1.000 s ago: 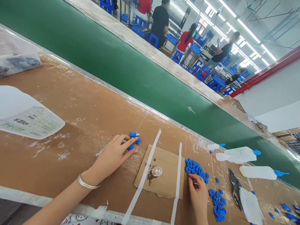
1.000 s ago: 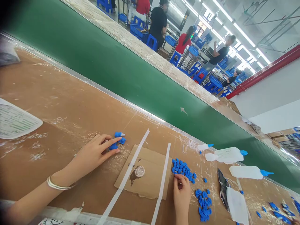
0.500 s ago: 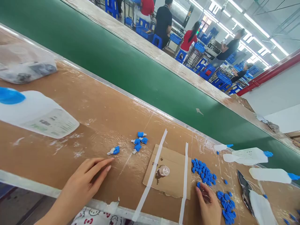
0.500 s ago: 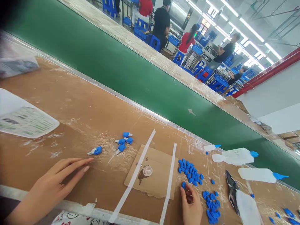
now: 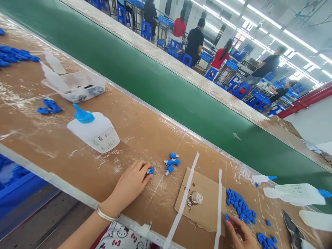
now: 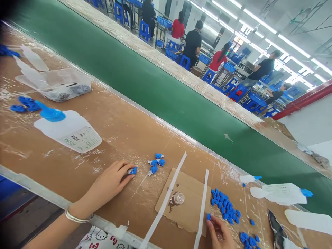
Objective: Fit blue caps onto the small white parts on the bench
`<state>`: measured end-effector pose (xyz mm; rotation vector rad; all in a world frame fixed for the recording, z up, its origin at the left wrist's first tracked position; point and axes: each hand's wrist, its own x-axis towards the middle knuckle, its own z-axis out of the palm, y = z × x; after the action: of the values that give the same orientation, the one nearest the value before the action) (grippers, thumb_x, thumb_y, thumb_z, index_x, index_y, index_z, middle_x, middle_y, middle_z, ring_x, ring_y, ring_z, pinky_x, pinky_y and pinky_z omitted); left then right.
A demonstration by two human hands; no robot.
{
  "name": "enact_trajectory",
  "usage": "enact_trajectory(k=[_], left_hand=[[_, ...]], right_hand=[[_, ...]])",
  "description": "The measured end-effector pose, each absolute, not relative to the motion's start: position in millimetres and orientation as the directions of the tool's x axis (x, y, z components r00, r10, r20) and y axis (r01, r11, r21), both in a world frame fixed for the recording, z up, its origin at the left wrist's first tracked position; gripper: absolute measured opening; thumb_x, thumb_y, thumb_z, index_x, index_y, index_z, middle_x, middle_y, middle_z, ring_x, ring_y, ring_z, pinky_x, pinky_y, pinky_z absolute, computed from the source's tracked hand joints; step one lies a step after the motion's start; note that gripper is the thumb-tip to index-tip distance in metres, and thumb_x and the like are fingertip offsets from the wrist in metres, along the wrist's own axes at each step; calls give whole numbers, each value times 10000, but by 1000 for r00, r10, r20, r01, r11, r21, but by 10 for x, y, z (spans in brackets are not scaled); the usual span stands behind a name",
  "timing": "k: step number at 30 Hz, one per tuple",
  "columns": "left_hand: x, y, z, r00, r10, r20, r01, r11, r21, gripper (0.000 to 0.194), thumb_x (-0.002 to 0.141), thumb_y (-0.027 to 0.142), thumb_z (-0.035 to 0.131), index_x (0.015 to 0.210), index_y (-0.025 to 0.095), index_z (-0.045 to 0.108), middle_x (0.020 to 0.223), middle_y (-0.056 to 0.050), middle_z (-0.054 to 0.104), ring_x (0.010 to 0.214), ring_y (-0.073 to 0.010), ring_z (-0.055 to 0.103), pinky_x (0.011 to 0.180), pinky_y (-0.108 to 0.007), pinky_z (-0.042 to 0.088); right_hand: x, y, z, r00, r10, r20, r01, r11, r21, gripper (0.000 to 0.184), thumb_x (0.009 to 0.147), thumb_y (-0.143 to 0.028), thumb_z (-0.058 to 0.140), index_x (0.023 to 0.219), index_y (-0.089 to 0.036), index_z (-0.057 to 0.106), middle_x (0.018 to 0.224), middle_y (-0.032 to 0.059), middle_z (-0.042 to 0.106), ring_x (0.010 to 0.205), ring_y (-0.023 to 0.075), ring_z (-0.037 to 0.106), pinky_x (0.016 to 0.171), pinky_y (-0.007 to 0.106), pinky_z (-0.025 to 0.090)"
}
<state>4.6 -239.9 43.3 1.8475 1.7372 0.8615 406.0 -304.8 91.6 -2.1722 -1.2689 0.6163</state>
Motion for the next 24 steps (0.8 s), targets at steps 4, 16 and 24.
enact_trajectory(k=[4,16,24], left_hand=[[151,-2497,545,98,993,70,603,-115,789,278,837,299,448,959,182,668,950,-130,692,924,-306,635,835,-463,536],[378,-2858,733,342,924,-170,210,101,973,262,821,344,513,991,213,663,953,-57,702,862,-210,640,765,-278,504],[442,-2838,793,341,891,-298,20,311,950,412,746,448,609,1075,214,691,1089,-80,712,1030,-266,628,953,-375,478]], right_hand=[[3593,-2973,1034,130,991,-3,739,-99,-667,327,758,-516,693,869,-214,752,811,68,720,732,218,642,686,303,536],[2969,-2601,1224,40,994,-104,836,-90,-542,279,766,-453,594,790,-206,721,722,48,667,627,218,552,626,331,434],[2990,-2571,1371,10,992,-127,846,-76,-528,134,707,-335,663,749,-235,742,742,47,700,761,270,608,753,397,433]])
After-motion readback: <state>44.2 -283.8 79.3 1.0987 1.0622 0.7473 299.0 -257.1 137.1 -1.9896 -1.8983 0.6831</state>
